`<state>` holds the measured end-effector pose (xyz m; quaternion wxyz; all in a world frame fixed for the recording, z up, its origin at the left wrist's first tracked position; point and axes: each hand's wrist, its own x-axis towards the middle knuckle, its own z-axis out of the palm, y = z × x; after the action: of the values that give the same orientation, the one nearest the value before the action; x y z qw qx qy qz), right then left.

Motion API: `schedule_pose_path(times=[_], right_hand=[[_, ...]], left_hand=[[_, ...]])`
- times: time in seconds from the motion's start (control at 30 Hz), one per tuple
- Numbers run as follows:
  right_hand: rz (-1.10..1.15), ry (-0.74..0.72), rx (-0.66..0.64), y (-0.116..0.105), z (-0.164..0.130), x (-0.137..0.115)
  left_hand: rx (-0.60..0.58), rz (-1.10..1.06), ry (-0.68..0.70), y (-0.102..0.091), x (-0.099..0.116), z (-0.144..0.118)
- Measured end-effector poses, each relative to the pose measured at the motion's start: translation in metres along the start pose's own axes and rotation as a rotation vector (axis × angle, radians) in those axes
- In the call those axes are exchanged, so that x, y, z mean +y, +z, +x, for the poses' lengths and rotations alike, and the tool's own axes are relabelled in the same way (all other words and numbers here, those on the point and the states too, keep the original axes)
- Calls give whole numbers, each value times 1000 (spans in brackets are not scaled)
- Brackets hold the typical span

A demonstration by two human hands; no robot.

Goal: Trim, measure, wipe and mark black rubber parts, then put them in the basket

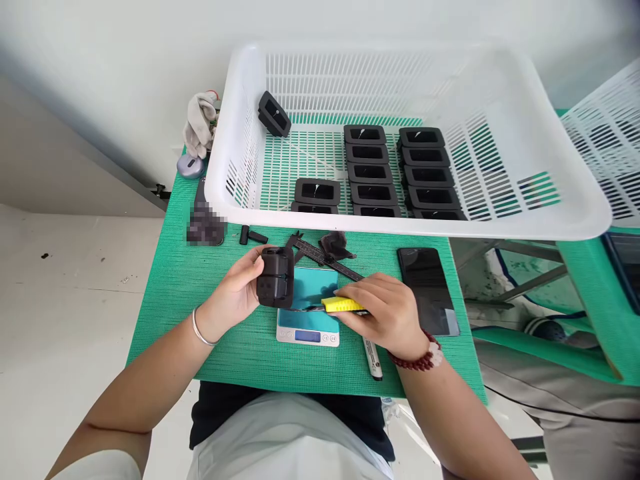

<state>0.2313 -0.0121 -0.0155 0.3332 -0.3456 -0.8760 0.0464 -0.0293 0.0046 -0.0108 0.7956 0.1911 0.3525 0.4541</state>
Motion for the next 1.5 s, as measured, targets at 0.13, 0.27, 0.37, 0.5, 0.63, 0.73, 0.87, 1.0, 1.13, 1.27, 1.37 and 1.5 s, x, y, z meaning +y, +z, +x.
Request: schedule_pose_path(times=[0.13, 0.27, 0.37, 0.5, 0.63, 0.73, 0.87, 1.0, 1.13, 1.27, 1.37, 1.5], right_hand=[[-79, 60, 8, 0, -2, 7], [-268, 205, 123, -7, -7, 19], [-203, 205, 144, -9, -7, 18], [-37, 49, 48, -4, -2, 6], [-17, -5, 13, 1, 1, 0], [-49, 47, 17, 0, -3, 8], [-260, 194, 117, -5, -8, 20], [-196, 193, 132, -6, -7, 16], [-27, 40, 51, -2, -1, 3], [-8, -4, 27, 1, 1, 0], [-49, 15, 23, 1, -1, 4], [-191, 129, 88, -1, -2, 9]], left_hand=[[-141, 39, -113, -1, -1, -4], [-297, 69, -232, 0, -3, -8], [-178, 41, -157, 1, -1, -7], [-5, -13, -23, 1, 1, -2], [-20, -3, -17, 0, 2, -3], [-203, 52, -129, -1, 2, -6], [-375, 91, -241, -1, 1, -10], [-228, 52, -146, 0, 1, -8], [-78, -2, -32, 1, 1, -4], [-38, -33, -18, 1, -1, -3], [-74, -24, -67, -1, -2, -4], [-132, 18, -143, -2, -3, -5]])
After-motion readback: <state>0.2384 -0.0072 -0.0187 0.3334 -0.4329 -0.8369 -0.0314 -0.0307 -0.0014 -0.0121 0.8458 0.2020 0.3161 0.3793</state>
